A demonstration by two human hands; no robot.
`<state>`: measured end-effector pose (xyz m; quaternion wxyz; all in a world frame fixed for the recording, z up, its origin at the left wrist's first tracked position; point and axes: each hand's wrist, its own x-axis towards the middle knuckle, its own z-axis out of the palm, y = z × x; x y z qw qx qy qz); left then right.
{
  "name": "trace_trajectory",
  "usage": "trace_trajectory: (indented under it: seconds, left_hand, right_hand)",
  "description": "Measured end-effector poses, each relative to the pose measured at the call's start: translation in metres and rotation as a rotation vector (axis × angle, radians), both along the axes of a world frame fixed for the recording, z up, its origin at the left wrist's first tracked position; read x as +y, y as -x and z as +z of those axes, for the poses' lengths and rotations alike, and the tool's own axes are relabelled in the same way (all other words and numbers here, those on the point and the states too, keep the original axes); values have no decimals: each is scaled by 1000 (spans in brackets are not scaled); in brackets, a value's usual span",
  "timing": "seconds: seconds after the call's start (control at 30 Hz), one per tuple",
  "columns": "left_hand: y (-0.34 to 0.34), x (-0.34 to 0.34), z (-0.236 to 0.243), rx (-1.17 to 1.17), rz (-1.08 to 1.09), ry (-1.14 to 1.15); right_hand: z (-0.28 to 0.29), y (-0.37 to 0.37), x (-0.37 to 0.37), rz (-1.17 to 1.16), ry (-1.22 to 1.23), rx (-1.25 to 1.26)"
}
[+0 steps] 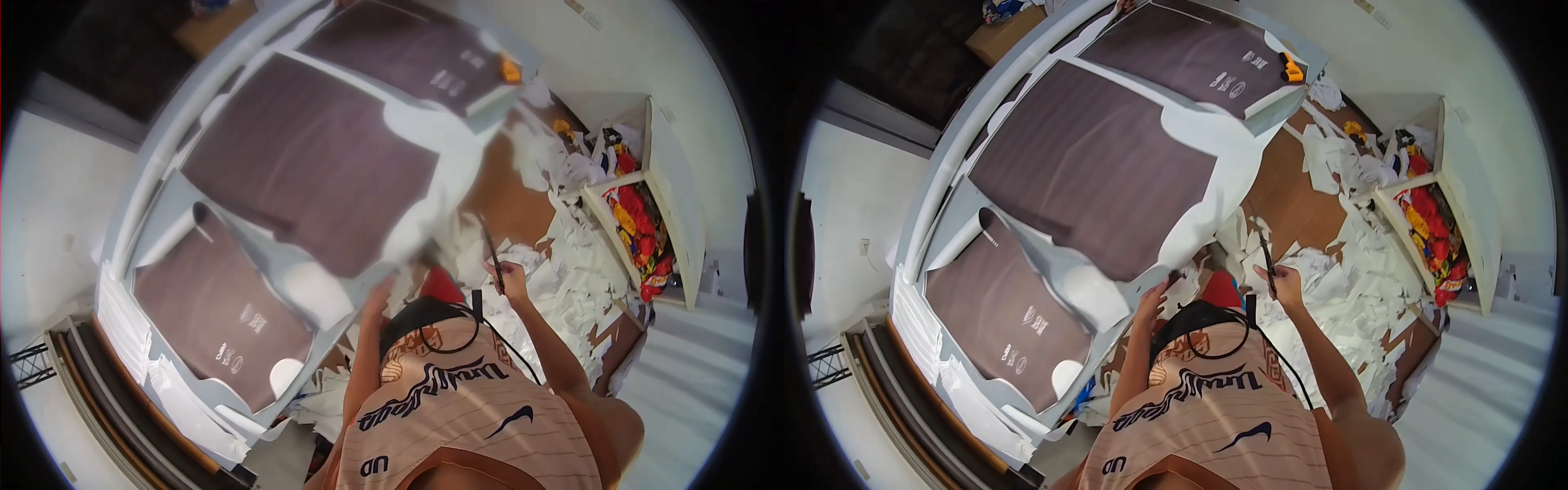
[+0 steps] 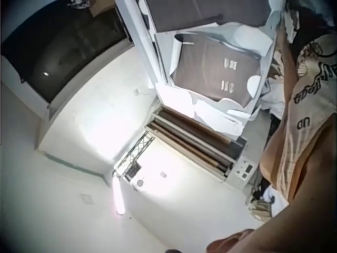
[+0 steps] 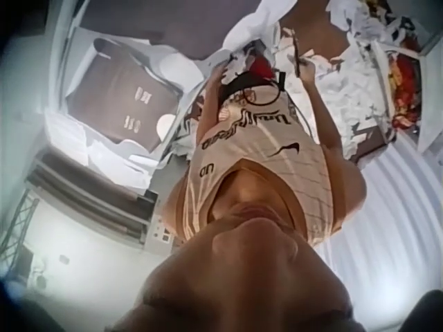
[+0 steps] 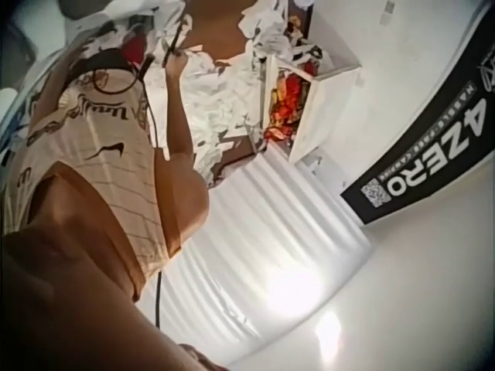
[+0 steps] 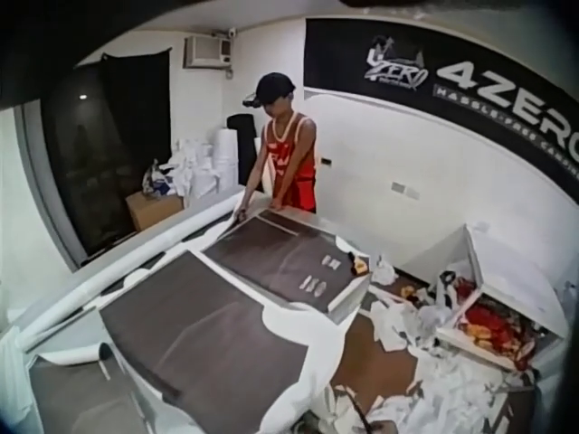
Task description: Cutting out printed garment designs from a large sheet using scissors.
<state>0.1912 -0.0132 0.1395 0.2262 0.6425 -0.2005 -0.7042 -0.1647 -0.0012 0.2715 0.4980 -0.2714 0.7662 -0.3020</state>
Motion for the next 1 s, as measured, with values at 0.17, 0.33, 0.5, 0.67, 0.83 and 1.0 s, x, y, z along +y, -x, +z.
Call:
trace_trajectory:
  seconds: [0.17,0.33,0.5,0.67,0.83,1.0]
  left_hand:
    - [117,-75,-24,18,168,-275]
    - [202,-116,-36,-217,49,239]
    - [269,-186,5,-132,75,121]
    - [352,-204,-72,173,489,162]
    - [430,-251,-56,469,773,-50]
    - [493,-266,-54,623,1067,-55]
  right_hand:
    - [-3,134,-136,328,89,192]
    - [38,245,-262,661,-181,309]
    - [37,312,-337,817,-215,264]
    - [31,317,-418,1106,-219,324]
    - [-32,343,-469,1158,-392,-14]
    - [-62,338,-532,1401,-505,-48]
